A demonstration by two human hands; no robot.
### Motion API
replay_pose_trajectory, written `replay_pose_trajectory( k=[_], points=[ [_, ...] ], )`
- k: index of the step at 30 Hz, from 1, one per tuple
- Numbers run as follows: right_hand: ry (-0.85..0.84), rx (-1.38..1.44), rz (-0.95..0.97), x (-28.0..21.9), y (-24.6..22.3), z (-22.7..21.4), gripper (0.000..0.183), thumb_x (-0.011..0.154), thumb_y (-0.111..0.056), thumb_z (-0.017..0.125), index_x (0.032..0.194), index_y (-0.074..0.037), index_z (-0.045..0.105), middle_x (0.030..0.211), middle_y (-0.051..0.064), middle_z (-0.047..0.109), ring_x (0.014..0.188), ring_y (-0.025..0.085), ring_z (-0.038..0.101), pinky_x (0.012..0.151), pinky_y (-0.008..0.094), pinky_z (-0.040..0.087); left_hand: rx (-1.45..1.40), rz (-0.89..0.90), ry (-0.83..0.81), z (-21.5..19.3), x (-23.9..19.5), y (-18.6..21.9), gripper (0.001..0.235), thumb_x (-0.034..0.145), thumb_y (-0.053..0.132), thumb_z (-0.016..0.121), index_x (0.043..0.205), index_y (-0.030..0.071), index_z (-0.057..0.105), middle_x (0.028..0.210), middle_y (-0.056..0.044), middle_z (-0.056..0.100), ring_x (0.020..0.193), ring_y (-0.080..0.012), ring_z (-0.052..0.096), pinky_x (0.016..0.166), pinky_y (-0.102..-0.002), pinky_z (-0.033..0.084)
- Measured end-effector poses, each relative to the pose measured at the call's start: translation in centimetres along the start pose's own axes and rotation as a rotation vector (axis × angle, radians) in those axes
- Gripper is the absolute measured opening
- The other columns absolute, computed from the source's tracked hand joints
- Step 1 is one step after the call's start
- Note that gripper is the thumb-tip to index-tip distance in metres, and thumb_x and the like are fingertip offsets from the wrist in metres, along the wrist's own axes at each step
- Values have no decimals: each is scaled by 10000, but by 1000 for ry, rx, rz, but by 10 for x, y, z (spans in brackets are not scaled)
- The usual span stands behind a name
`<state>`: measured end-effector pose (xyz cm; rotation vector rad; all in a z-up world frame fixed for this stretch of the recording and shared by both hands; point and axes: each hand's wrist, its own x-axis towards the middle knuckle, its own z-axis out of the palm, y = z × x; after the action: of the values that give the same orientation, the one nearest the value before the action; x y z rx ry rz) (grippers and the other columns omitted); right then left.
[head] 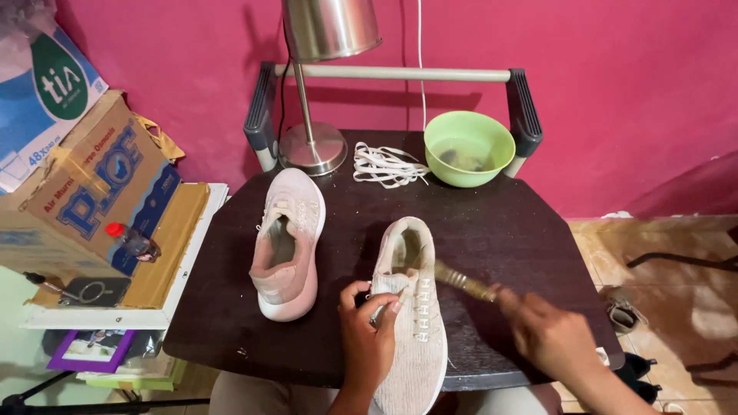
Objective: The person scrubs a white sneaker with a toothbrush, repeatedly dipping the brush into a green bowl of water. They focus on the upper fabric and the tongue area of the shoe.
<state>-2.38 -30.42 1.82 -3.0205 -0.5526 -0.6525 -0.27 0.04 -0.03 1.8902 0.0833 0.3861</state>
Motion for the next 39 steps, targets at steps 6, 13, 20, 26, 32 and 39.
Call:
replay_pose_trajectory(
  k=[6,13,20,26,32,39],
  points=[
    [64,63,-160,4,1,-3,497,888,-212,609,1375,-312,605,734,-82,548,495,179,593,390,398,498,-22,33,1,-1,1,-1,166,873,272,722,889,167,850,1180,-36,534,1174,-248,586,1130,-479,278],
    [-21,6,-208,-3,6,3,499,868,-273,638,1359,-347,591,745,-69,566,499,174,622,362,400,485,-10,42,-15,-3,2,3,177,878,265,700,889,164,844,1182,-56,545,1160,-259,583,1090,-463,316],
    [120,142,-177,-4,15,-1,440,846,-181,604,1276,-247,667,736,-62,592,552,169,629,431,365,484,-72,-2,-7,-3,-1,6,188,887,297,709,878,156,833,1209,-48,532,1181,-219,560,935,-343,528],
    [140,-82,99,6,10,-13,237,973,-272,602,1202,-306,654,704,-53,544,456,246,553,383,408,458,-82,-17,-10,-3,0,5,184,875,280,699,868,150,830,1222,-32,515,1187,-204,568,1050,-364,429],
    [-68,-55,90,-6,7,7,431,857,-353,632,1288,-369,620,832,-39,609,648,256,680,411,474,520,-53,-14,-14,-2,-1,3,161,868,252,704,876,157,833,1225,-50,531,1194,-221,570,1054,-369,432],
    [66,-43,2,7,3,-2,343,920,-301,608,1259,-315,657,765,-48,597,499,263,609,412,432,474,-38,36,-15,-3,0,1,158,885,254,694,886,149,812,1211,-59,524,1204,-240,558,1075,-387,402]
  ],
)
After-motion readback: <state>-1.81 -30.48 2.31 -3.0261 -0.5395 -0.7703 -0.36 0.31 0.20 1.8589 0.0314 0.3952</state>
